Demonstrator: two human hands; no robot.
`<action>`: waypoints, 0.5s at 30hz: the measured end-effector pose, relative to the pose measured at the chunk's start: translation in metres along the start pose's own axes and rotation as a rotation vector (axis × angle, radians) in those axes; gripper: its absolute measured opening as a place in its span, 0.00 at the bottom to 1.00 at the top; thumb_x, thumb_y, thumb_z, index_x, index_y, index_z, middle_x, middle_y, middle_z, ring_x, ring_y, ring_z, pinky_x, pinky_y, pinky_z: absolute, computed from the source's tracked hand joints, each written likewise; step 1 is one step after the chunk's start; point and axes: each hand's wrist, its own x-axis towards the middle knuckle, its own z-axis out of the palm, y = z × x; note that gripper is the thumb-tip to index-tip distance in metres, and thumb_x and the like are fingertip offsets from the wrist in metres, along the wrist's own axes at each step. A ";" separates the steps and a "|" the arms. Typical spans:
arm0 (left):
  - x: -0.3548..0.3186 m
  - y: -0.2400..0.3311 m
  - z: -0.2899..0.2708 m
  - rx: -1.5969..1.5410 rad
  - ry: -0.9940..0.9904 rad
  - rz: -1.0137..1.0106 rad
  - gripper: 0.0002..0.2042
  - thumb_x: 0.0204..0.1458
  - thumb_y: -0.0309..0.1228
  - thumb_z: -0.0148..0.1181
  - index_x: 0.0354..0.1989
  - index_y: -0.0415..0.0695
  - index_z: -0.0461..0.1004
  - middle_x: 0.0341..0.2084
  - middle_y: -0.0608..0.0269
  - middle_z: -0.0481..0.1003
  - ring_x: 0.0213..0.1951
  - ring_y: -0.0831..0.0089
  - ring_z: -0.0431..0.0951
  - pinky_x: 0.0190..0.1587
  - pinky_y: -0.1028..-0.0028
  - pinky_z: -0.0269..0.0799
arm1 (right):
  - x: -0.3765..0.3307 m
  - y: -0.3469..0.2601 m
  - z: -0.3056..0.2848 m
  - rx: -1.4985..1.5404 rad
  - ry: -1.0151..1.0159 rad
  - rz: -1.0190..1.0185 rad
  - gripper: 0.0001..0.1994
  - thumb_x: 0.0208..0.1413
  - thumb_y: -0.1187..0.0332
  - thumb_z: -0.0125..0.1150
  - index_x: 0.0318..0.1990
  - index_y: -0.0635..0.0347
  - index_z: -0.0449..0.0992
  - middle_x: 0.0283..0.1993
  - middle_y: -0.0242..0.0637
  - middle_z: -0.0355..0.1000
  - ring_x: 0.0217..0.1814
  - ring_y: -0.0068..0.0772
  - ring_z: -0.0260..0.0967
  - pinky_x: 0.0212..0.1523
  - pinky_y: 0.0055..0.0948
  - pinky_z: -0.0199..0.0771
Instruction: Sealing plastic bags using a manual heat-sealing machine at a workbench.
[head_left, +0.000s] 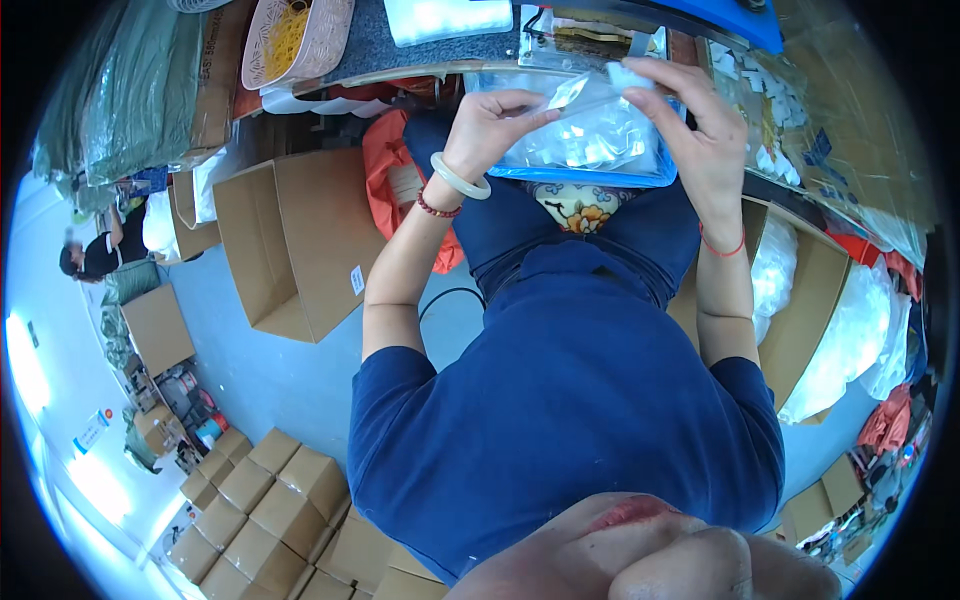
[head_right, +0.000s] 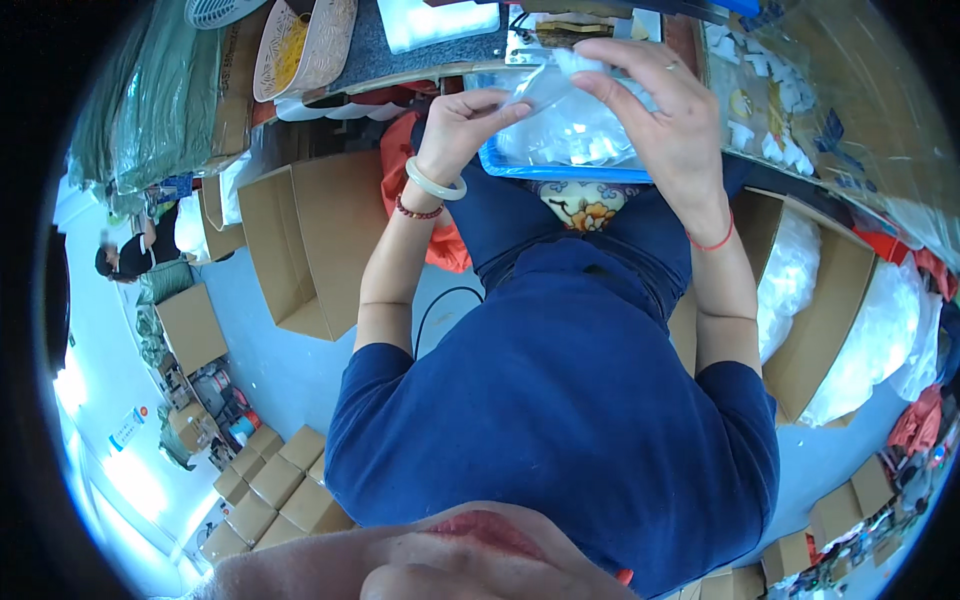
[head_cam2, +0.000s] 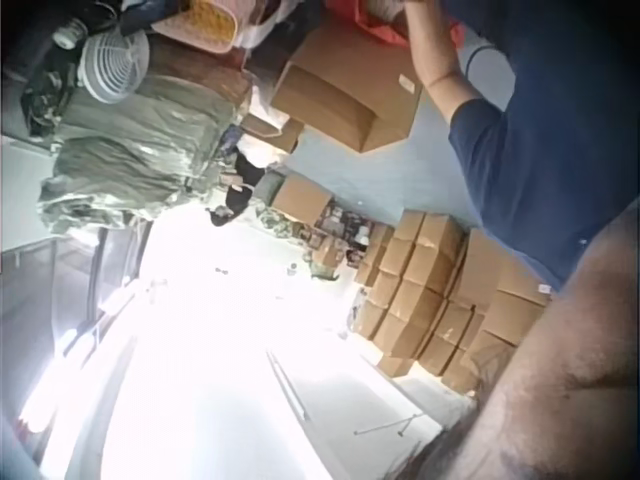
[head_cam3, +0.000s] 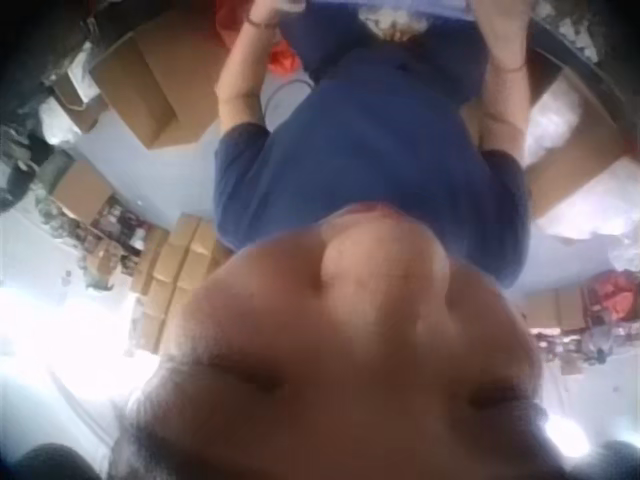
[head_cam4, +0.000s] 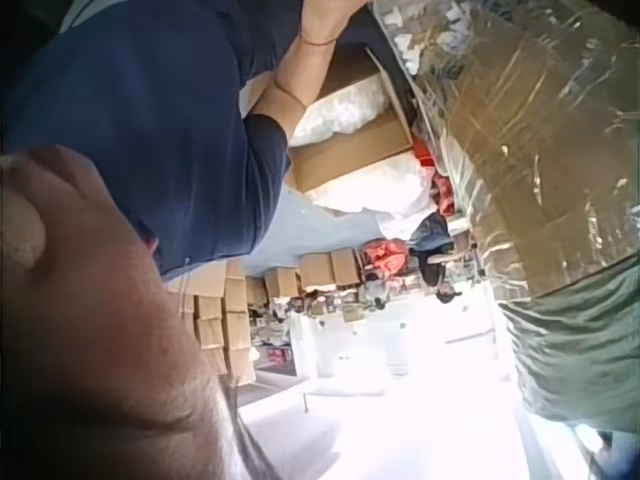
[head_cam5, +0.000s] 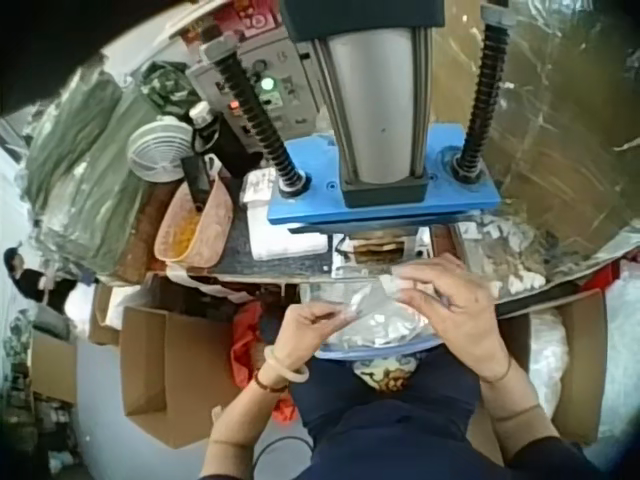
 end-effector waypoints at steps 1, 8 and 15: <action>0.001 0.000 0.000 -0.020 -0.050 -0.001 0.10 0.52 0.29 0.68 0.40 0.37 0.82 0.31 0.66 0.81 0.34 0.85 0.75 0.38 0.83 0.71 | 0.004 -0.001 -0.003 -0.006 0.001 -0.002 0.12 0.52 0.72 0.67 0.45 0.62 0.80 0.45 0.36 0.78 0.44 0.27 0.72 0.47 0.24 0.71; 0.013 -0.017 0.001 -0.226 -0.446 -0.214 0.13 0.55 0.32 0.65 0.43 0.35 0.80 0.33 0.57 0.82 0.37 0.73 0.82 0.40 0.77 0.78 | 0.026 0.032 -0.016 -0.100 -0.628 0.071 0.15 0.58 0.62 0.61 0.48 0.60 0.77 0.43 0.41 0.76 0.43 0.37 0.74 0.46 0.30 0.71; 0.043 -0.034 0.037 -0.833 -0.359 -0.399 0.12 0.60 0.26 0.56 0.47 0.29 0.74 0.43 0.48 0.79 0.45 0.58 0.81 0.51 0.66 0.77 | 0.007 0.070 -0.023 -0.391 -0.083 0.249 0.15 0.61 0.61 0.58 0.52 0.56 0.76 0.48 0.41 0.77 0.50 0.43 0.75 0.49 0.33 0.73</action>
